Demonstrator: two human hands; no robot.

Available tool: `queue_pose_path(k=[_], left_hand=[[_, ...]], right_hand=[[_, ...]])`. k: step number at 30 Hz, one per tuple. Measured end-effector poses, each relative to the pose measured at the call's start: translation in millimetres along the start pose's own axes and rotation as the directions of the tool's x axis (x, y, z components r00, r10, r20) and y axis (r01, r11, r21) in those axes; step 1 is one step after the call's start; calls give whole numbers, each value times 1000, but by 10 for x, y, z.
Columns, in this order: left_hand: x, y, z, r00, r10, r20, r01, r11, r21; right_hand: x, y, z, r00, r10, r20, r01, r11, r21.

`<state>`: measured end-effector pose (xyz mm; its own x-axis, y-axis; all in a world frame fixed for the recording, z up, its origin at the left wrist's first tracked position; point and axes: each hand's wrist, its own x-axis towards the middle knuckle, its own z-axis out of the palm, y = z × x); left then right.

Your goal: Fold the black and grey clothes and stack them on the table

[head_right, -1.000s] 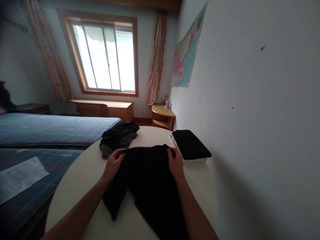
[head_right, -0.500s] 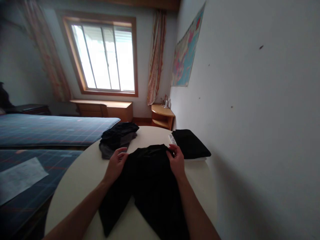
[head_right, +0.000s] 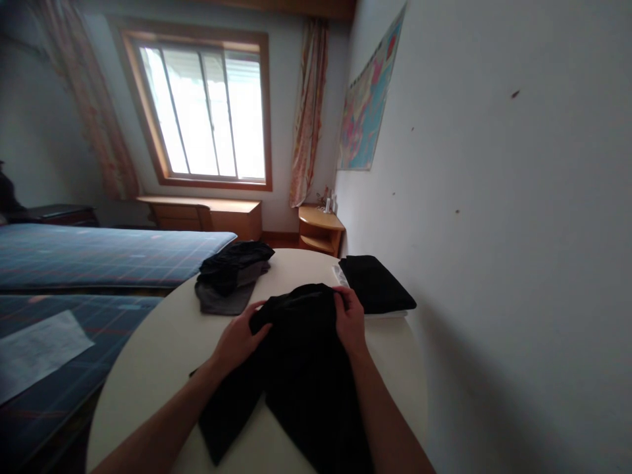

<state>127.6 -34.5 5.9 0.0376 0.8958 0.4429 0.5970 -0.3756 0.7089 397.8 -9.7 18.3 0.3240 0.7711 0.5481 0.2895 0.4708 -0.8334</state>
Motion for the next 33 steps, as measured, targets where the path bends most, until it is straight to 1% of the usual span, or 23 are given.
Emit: queue_pose_path(k=[1, 2, 5, 7, 8, 10, 12, 14, 15, 17, 19, 21, 22, 23, 25, 27, 29, 31, 33], left_hand=[[13, -10, 0, 1000, -28, 12, 28, 1000, -7], [35, -19, -13, 999, -48, -5, 48, 998, -36], [123, -26, -106, 986, -94, -139, 65, 979, -195], [166, -16, -171, 973, -136, -186, 73, 948, -310], [179, -12, -192, 970, -165, -182, 88, 926, -367], [187, -18, -207, 964, -233, -130, 144, 865, -481], [183, -43, -192, 949, -304, -88, 205, 803, -559], [179, -77, -170, 926, -360, -114, 235, 785, -574], [177, -91, -164, 918, -367, -147, 231, 799, -556], [173, -96, -166, 925, -314, -213, 179, 856, -485], [155, -62, -185, 943, -185, -276, 71, 924, -375], [111, 15, -199, 937, -29, -348, -49, 975, -215], [78, 67, -196, 930, 44, -366, -96, 988, -123], [37, 122, -181, 926, 112, -361, -133, 991, -33], [-63, 230, -113, 934, 209, -291, -185, 977, 108], [-167, 303, -11, 952, 240, -189, -205, 961, 188], [-238, 312, 86, 967, 232, -109, -204, 954, 220], [-245, 252, 131, 978, 198, -62, -183, 964, 193], [-175, 140, 100, 993, 100, -55, -92, 988, 127]], right_hand=[[5, 8, -6, 1000, -11, -14, 11, 1000, 0], [13, 17, -13, 999, -18, -29, 18, 1000, 4], [36, 42, -32, 997, -11, -70, 13, 999, 39], [48, 54, -37, 996, 15, -94, -8, 998, 69], [52, 57, -36, 994, 27, -105, -18, 996, 84], [56, 57, -32, 991, 47, -122, -33, 993, 112], [58, 52, -26, 990, 60, -131, -42, 990, 134], [59, 48, -24, 989, 66, -134, -47, 990, 136], [60, 47, -25, 989, 67, -136, -49, 990, 132], [61, 49, -29, 987, 58, -148, -41, 993, 113], [62, 52, -35, 985, 43, -169, -29, 996, 87], [64, 54, -40, 981, 40, -188, -28, 997, 68], [65, 55, -43, 980, 45, -194, -33, 997, 63], [66, 57, -47, 979, 51, -200, -40, 997, 61], [70, 63, -58, 974, 65, -219, -54, 997, 56], [78, 72, -77, 967, 71, -245, -60, 997, 52], [90, 84, -102, 959, 70, -275, -61, 997, 43], [106, 101, -133, 948, 66, -310, -60, 998, 29], [125, 122, -163, 937, 61, -345, -60, 998, 14]])
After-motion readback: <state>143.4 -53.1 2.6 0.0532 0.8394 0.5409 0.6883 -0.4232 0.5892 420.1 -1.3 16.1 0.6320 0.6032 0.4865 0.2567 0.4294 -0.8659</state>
